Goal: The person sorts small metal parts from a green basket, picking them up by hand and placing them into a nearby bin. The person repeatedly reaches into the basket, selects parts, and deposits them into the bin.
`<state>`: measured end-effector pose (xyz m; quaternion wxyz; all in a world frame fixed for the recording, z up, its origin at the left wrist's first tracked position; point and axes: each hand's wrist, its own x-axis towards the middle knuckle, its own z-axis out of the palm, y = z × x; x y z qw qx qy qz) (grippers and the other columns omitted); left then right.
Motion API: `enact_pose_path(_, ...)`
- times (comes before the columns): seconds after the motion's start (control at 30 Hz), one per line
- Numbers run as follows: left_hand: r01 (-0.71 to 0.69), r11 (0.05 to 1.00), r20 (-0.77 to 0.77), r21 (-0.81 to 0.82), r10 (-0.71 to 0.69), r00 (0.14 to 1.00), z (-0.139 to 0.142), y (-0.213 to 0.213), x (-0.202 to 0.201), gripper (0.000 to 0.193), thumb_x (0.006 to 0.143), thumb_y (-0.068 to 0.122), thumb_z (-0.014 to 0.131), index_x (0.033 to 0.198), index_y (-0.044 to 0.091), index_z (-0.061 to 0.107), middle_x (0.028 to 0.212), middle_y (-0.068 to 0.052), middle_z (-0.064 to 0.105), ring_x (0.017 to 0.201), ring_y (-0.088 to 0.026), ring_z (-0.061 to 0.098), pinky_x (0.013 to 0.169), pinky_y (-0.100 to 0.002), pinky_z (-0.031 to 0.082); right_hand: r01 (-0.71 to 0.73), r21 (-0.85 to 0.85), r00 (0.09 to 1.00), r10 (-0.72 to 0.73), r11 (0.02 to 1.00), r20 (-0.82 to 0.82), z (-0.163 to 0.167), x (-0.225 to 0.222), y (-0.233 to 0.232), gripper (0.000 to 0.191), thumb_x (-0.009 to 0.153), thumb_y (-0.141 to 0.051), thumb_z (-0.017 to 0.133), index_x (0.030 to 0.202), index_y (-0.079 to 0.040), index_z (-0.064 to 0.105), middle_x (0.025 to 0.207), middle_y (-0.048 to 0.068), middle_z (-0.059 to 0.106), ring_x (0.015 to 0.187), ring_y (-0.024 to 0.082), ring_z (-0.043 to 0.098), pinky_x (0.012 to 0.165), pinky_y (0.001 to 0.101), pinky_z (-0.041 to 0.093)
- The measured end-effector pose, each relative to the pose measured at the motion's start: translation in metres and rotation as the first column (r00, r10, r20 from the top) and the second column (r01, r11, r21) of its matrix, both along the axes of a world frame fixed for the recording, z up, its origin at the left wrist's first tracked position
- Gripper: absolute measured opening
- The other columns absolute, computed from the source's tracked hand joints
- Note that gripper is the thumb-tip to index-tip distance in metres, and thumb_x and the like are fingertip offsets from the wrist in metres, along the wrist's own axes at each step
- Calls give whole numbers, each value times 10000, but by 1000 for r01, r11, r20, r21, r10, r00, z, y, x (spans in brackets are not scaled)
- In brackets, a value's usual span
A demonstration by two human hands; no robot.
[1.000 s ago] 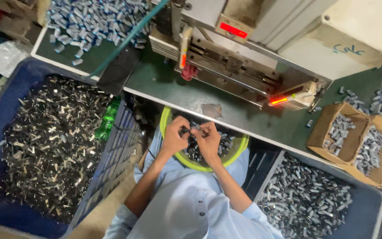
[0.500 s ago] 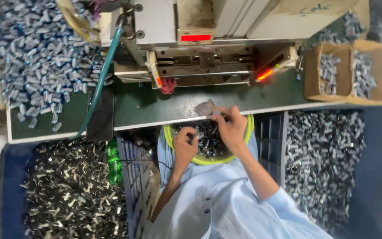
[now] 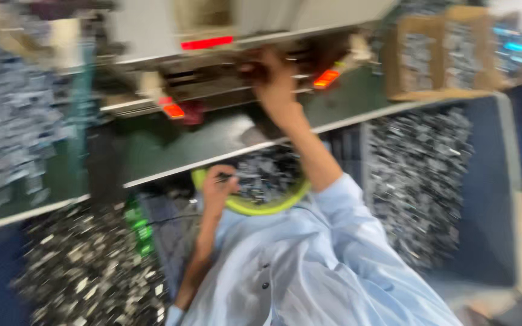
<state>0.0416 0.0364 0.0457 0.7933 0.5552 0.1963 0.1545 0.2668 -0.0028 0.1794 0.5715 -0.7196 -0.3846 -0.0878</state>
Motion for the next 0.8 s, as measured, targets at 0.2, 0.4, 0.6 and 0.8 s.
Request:
enact_pose_path(0.2, 120, 951, -71, 286, -104, 992, 0, -40, 13, 216, 875, -43, 760, 1022, 63, 642, 943, -11, 635, 787, -61, 567, 691, -212, 476, -95, -143, 942, 135, 985, 308, 29, 13, -26, 410, 802, -55, 780, 1174, -59, 608, 1050, -3, 749, 1002, 315, 669, 914, 446, 533)
enact_pose_path(0.4, -95, 993, -110, 72, 102, 989, -2, -53, 8, 200, 898, -48, 696, 1049, 69, 638, 923, -17, 648, 662, -78, 538, 613, -218, 461, 111, -57, 878, -71, 992, 474, 23, -10, -52, 320, 762, -38, 724, 1057, -155, 683, 1103, 91, 718, 1115, 424, 570, 963, 425, 480)
enact_pose_path(0.6, -312, 943, 6, -116, 314, 949, -20, -64, -3, 283, 904, -70, 635, 1137, 83, 585, 1037, -16, 576, 747, -72, 557, 638, -220, 468, -397, -146, 917, 386, 906, -97, -66, -93, -112, 342, 837, -53, 779, 1159, -62, 664, 1139, 125, 703, 1045, 354, 692, 946, 411, 553)
enact_pose_path(0.8, -99, 991, -48, -85, 95, 994, -19, -65, -16, 258, 924, -59, 646, 1132, 74, 572, 1097, -5, 534, 799, -82, 542, 672, -222, 463, -291, -244, 892, 171, 925, -418, -133, -131, -132, 284, 799, 10, 789, 1068, -67, 739, 1053, 92, 761, 888, 268, 763, 798, 341, 595)
